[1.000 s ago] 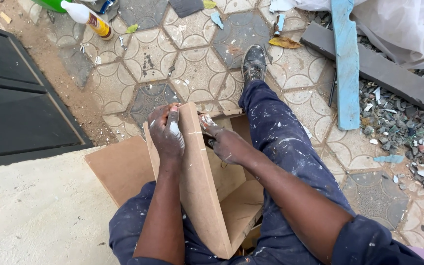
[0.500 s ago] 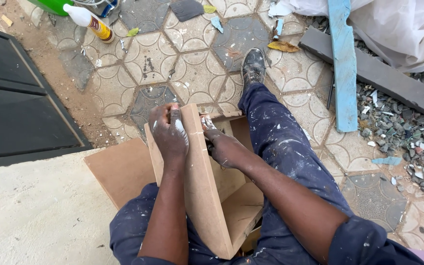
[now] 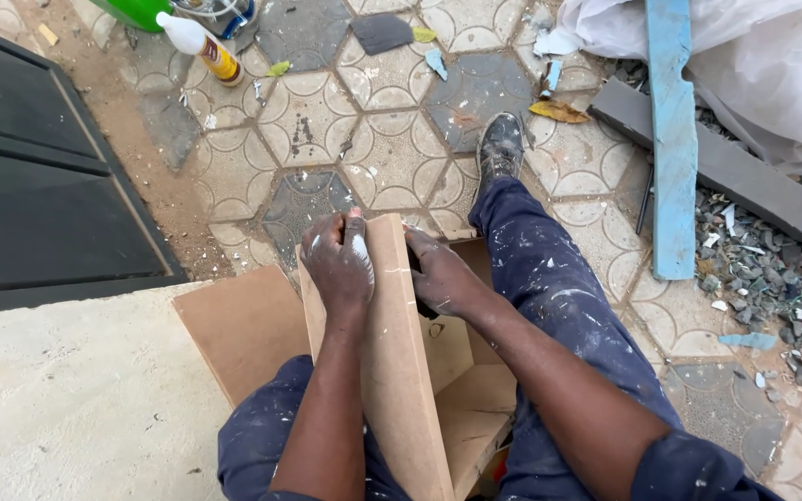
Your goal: The person sits on the floor and sands a rectangular wooden board using a sanding block held in the right hand. They repeatedly rub the block across the surface and edges of the board, which rests on their lap, while debris and tools are visible on the surrounding tiled floor.
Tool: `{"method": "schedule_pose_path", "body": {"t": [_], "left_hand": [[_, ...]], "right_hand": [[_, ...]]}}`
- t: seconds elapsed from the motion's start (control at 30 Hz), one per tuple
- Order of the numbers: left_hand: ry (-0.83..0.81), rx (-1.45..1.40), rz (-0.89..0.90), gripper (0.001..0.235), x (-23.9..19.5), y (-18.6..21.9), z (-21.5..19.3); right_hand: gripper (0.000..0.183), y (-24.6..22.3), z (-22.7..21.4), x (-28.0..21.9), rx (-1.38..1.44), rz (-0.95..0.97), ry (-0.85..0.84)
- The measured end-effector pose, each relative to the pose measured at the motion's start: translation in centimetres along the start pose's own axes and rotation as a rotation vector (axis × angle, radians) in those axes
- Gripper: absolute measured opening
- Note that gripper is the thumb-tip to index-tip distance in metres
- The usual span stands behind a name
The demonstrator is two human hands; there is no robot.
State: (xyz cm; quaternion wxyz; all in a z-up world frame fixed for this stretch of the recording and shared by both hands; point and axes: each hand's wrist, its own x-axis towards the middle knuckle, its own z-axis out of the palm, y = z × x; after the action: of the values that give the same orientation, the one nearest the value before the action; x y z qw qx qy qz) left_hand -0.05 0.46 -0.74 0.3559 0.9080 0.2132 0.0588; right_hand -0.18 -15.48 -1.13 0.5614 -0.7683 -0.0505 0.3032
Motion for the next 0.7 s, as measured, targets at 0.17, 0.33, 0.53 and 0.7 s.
{"method": "schedule_pose_path", "body": {"t": [0.17, 0.33, 0.53, 0.7], "left_hand": [[0.046, -0.06, 0.017, 0.031, -0.5, 1.1, -0.7], [0.075, -0.083, 0.042, 0.03, -0.5, 1.2, -0.8], [0.122, -0.099, 0.082, 0.027, -0.6, 1.6, -0.8], [0.113, -0.119, 0.078, 0.029, -0.6, 1.1, -0.7]], "right_hand": [[0.048, -0.4, 0.0, 0.0, -0.014, 0.008, 0.036], [0.043, -0.6, 0.5, 1.3, -0.094, 0.091, 0.106], [0.032, -1.6, 0.3, 1.1, -0.129, 0.053, 0.137], [0.032, 1.1, 1.2, 2.2, -0.243, 0.052, 0.152]]}}
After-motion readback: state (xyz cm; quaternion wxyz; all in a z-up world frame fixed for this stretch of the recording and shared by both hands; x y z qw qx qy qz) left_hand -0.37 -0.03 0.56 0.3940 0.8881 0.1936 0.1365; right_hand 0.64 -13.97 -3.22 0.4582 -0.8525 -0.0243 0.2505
